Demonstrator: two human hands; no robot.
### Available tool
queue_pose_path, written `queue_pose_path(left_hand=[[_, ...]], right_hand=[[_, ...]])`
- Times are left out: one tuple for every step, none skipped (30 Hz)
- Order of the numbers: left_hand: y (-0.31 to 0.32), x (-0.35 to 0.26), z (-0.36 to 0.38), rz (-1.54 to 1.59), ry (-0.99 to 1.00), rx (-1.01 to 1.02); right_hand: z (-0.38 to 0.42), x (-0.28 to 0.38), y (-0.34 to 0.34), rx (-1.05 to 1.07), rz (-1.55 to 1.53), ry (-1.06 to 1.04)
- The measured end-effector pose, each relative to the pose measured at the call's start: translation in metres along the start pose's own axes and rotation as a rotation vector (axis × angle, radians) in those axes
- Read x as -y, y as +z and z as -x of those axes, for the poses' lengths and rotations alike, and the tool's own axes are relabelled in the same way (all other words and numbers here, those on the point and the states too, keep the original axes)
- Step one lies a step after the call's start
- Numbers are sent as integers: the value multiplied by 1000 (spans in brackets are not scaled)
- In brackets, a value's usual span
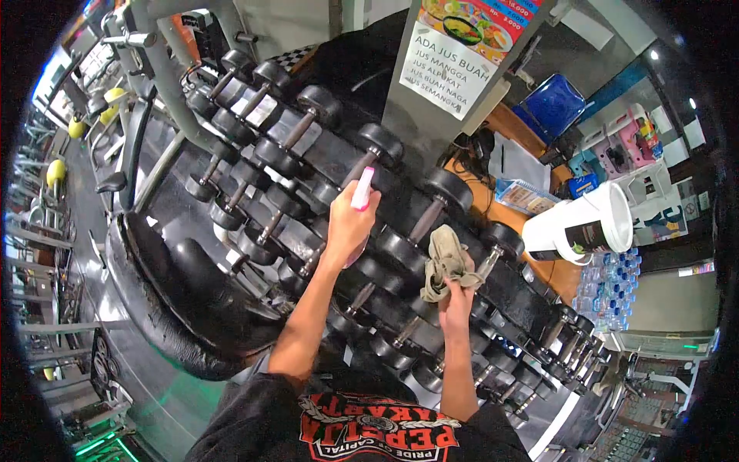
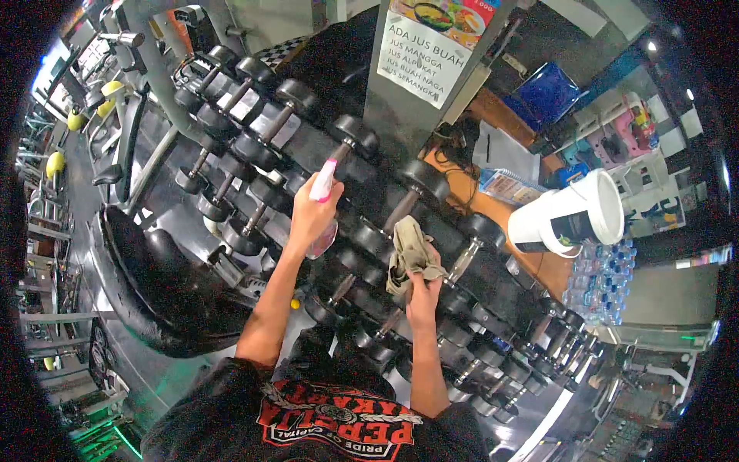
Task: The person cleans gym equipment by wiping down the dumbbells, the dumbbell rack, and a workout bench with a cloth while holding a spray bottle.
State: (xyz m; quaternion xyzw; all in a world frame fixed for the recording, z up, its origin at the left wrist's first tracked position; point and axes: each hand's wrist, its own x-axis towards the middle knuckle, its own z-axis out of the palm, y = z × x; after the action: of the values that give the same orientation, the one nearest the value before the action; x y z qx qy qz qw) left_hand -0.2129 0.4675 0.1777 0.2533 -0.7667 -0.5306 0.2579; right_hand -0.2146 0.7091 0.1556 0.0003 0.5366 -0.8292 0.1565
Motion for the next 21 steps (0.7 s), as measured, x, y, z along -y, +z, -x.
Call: queue_pose_path(left_hand=[[7,6,-13,37,-70,17],[11,8,-23,37,-61,15],[16,9,-32,41,-109,19],[20,10,-40,44,-159,24],[24,15,-47,6,-133,19],[26,16,-53,5,-127,18],[27,18,-57,-22,-148,21],[29,20,-61,-49,-169,24],[28,15,-63,-62,-207,42],[28,16,-64,-64,-206,42],[28,17,-64,-45,-205,54],[27,19,-63,-24,-205,66],[28,20,-62,-22,-182,39],[26,22,-59,-23,-180,38],[23,19,-52,46,-222,48],[20,19,-46,116,-263,56],[21,32,-38,145,-209,17],[18,33,-27,143,-212,16],[13,31,-17,168,-251,36],[10,31,-8,192,-290,55],[8,37,1,190,-292,53]], right_hand=[[-9,5,1,28,-1,-3],[-18,9,3,56,-3,-7],[-25,11,6,41,-8,-4],[-32,11,5,42,-11,-9],[-41,10,3,52,2,-44],[-48,12,5,62,15,-78],[-54,14,6,64,11,-82],[-61,17,7,56,15,-62],[-68,19,10,48,19,-40],[-76,19,14,48,16,-40],[-87,18,20,37,30,-59],[-99,18,26,26,45,-77],[-116,13,32,44,178,-127],[-133,9,39,86,405,-238],[-145,1,54,45,538,-336],[-158,-6,70,65,629,-414],[-178,-25,79,80,699,-507],[-193,-34,95,133,717,-614],[-212,-49,104,165,837,-771],[-229,-54,118,252,1013,-895],[-240,-58,131,365,1076,-912]])
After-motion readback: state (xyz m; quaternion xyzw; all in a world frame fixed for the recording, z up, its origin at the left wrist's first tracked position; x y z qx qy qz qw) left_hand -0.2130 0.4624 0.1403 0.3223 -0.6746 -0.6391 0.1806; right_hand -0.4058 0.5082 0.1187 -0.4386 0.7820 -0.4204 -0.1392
